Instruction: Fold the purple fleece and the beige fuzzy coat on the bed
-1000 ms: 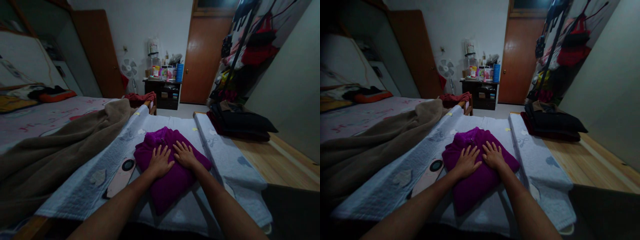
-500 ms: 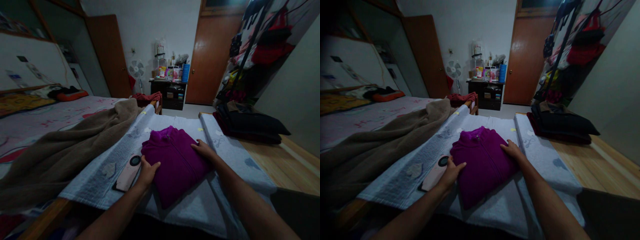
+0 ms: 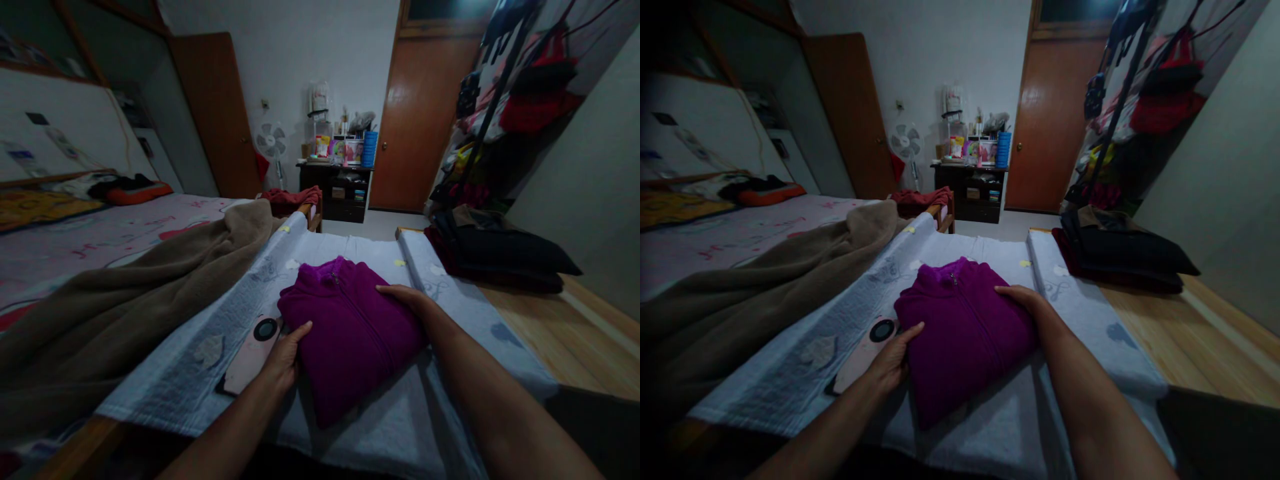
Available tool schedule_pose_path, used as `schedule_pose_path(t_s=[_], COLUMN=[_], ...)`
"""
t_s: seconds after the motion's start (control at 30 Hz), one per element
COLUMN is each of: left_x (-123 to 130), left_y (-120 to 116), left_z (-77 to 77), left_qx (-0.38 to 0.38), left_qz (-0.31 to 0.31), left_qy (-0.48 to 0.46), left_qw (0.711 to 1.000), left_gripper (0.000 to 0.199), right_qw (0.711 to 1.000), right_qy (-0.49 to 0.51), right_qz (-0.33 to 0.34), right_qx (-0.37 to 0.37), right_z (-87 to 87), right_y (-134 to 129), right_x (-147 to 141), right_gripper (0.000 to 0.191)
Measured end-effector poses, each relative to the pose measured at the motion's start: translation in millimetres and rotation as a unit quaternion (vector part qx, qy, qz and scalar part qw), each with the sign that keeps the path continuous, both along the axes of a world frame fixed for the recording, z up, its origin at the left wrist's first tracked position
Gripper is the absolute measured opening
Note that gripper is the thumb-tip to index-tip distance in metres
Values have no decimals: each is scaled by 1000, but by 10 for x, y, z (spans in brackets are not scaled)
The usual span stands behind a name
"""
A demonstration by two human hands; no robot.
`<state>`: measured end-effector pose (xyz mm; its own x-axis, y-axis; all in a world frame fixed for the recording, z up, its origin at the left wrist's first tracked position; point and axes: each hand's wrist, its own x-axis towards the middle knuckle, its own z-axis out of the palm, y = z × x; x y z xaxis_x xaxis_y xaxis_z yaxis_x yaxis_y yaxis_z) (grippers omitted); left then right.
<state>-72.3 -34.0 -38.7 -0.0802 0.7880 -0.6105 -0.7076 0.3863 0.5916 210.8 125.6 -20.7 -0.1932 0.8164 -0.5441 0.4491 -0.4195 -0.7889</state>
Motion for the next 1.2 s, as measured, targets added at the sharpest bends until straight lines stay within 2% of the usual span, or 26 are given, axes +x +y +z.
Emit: schedule_pose_path(t_s=[0.13,0.3,0.47,0.53,0.63,0.8,0.9,1.03,1.2], left_x=[51,153,181,215,372,939,1396,2044,2762], left_y=[16,42,75,86,106,219,358,565,754], left_z=[-79,-33,154,265,466,796,897,898,838], left_qx=[3,103,101,103,144,230,260,262,267], left_qz=[-8,48,21,7,-6,-53,-102,-159,-211], left_qy=[4,77,81,83,85,61,36,4,-48], left_qw=[1000,991,991,991,986,970,960,952,939], left_gripper=[32,40,38,39,45,55,58,57,59], right_qw=[997,992,980,973,965,952,943,931,925], right_qy=[43,119,195,221,238,213,186,138,109], right_qz=[-4,-2,-24,-34,-62,-160,-222,-293,-326], right_qx=[-67,-34,27,53,91,152,163,167,162], right_z=[15,35,165,282,523,966,1140,1201,1121], right_y=[35,-16,-181,-295,-501,-875,-1091,-1323,-1473], right_x=[-21,-42,18,111,349,983,1443,2047,2684], right_gripper=[32,26,35,35,35,41,42,42,45])
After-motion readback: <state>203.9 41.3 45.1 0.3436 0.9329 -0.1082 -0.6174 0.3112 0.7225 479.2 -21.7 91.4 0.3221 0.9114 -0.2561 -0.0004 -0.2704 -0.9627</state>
